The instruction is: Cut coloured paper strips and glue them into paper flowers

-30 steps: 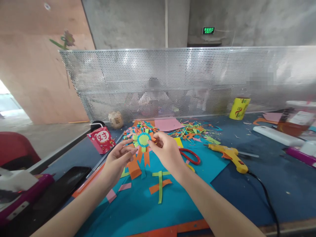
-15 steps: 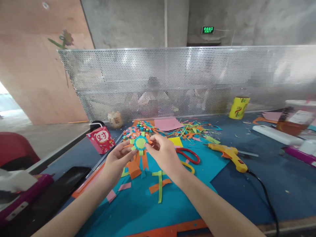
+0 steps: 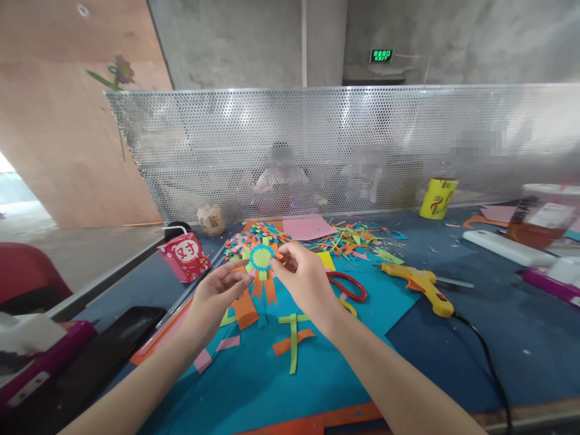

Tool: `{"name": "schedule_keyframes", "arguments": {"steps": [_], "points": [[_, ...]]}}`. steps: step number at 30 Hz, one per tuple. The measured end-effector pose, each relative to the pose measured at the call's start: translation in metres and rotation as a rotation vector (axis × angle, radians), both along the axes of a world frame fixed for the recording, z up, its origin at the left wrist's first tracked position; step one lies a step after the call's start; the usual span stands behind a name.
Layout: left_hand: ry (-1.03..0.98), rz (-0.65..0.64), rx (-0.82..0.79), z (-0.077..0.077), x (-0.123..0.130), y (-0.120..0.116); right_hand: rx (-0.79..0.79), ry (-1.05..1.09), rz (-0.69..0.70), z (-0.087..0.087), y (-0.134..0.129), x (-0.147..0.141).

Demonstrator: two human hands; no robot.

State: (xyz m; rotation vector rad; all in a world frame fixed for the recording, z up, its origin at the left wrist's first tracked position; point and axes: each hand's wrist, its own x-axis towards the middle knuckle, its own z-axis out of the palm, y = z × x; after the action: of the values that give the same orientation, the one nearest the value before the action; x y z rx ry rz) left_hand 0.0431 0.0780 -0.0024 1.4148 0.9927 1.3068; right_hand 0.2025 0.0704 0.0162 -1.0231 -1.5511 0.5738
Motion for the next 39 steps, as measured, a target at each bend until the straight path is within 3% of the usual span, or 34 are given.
{"name": "schedule_keyframes", "arguments": {"steps": [7,9,14,16,21,39], "points": [[0.240,0.020,0.071,-0.015,-0.007,0.012,-0.015,0.058,0.049,0.009,-0.006,0.002],[0.188,0.007,0.019,-0.014,-0.005,0.012,-0.041,0.045,0.083,0.009,-0.006,0.002],[-0.292,-0.090,-0.099,-0.006,0.000,0.005,-0.096,0.000,0.099,0.005,-0.004,0.000],[-0.396,-0.154,-0.119,-0.004,0.001,0.002,-0.102,-0.002,0.089,0.004,-0.003,-0.001],[-0.338,-0.225,-0.104,-0.004,0.003,-0.002,-0.102,-0.033,0.087,0.002,-0.003,0.000],[-0.313,-0.145,-0.101,-0.006,0.002,0.003,-0.054,-0.077,0.072,-0.001,0.000,0.001]]}}
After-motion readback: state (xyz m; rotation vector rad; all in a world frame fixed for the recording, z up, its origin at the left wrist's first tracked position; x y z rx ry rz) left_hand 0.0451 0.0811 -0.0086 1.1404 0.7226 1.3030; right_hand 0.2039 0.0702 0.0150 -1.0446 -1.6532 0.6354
